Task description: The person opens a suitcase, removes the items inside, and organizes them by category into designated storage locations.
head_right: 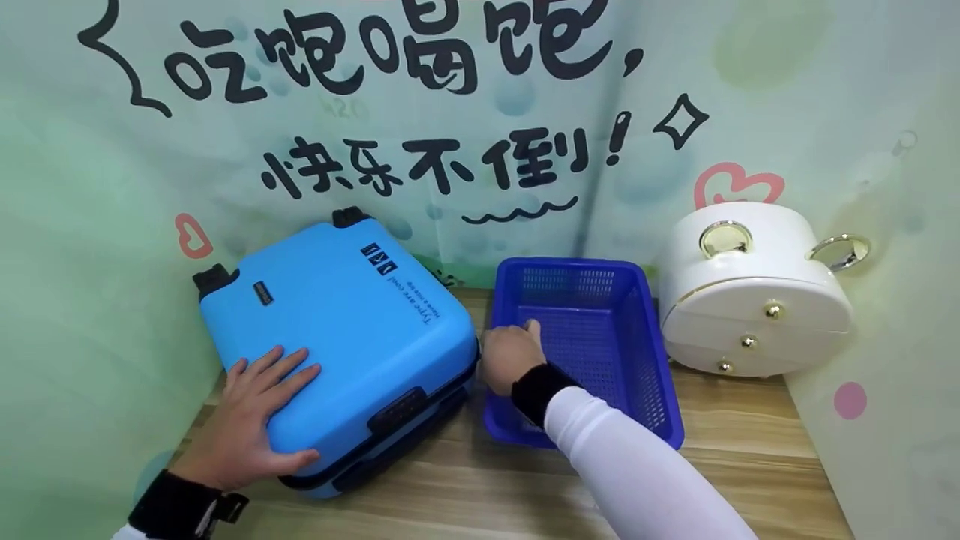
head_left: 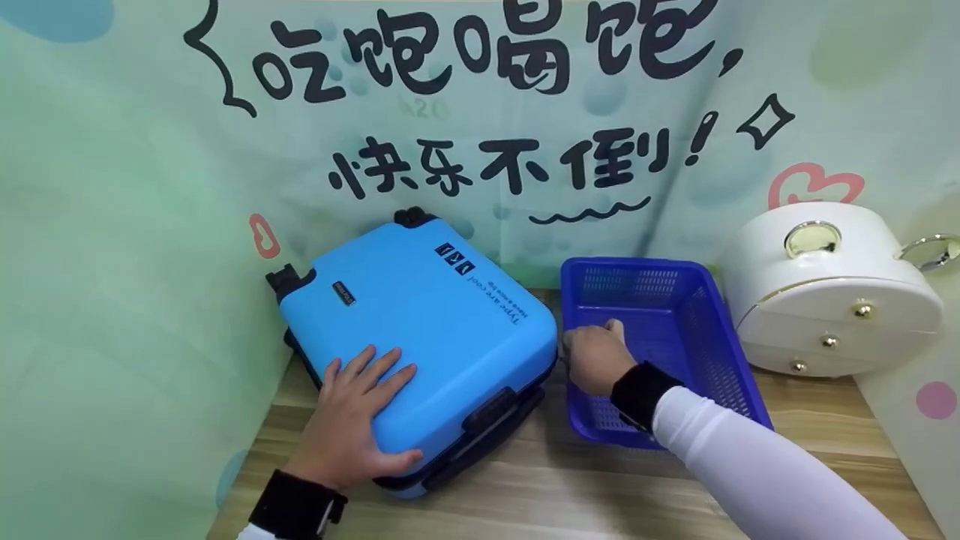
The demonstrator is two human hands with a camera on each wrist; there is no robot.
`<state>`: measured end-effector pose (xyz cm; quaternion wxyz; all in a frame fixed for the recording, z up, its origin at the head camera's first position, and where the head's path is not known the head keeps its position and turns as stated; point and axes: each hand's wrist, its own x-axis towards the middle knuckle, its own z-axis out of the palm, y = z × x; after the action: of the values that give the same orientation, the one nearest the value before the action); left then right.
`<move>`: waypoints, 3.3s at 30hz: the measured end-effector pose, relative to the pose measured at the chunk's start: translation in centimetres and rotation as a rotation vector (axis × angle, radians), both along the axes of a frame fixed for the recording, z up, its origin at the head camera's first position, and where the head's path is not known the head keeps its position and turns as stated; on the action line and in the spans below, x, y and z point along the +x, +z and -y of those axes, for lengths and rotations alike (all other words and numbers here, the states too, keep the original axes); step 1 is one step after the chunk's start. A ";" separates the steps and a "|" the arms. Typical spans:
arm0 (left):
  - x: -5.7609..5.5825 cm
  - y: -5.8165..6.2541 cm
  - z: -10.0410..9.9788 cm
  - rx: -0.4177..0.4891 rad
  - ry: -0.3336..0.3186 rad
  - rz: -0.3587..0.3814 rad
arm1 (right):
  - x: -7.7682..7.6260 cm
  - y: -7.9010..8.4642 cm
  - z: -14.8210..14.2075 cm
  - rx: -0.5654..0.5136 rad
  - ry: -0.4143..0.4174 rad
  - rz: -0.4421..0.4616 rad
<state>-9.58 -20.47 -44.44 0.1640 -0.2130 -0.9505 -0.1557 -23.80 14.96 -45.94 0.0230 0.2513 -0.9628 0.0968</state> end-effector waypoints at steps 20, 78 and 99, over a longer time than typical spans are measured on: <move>1.6 -0.8 -0.3 0.141 0.090 0.055 | 1.8 0.3 -1.0 -0.028 0.168 0.107; -11.6 4.6 9.5 0.087 0.543 0.424 | 6.6 -0.3 5.4 0.038 -0.018 -0.153; -7.7 3.8 12.7 0.123 0.222 0.492 | 1.6 1.0 4.8 0.146 -0.144 -0.031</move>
<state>-17.28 -33.15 -40.66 -0.0429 -0.0530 -0.9681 -0.2413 -22.23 10.13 -44.90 0.0264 0.1840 -0.9824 0.0207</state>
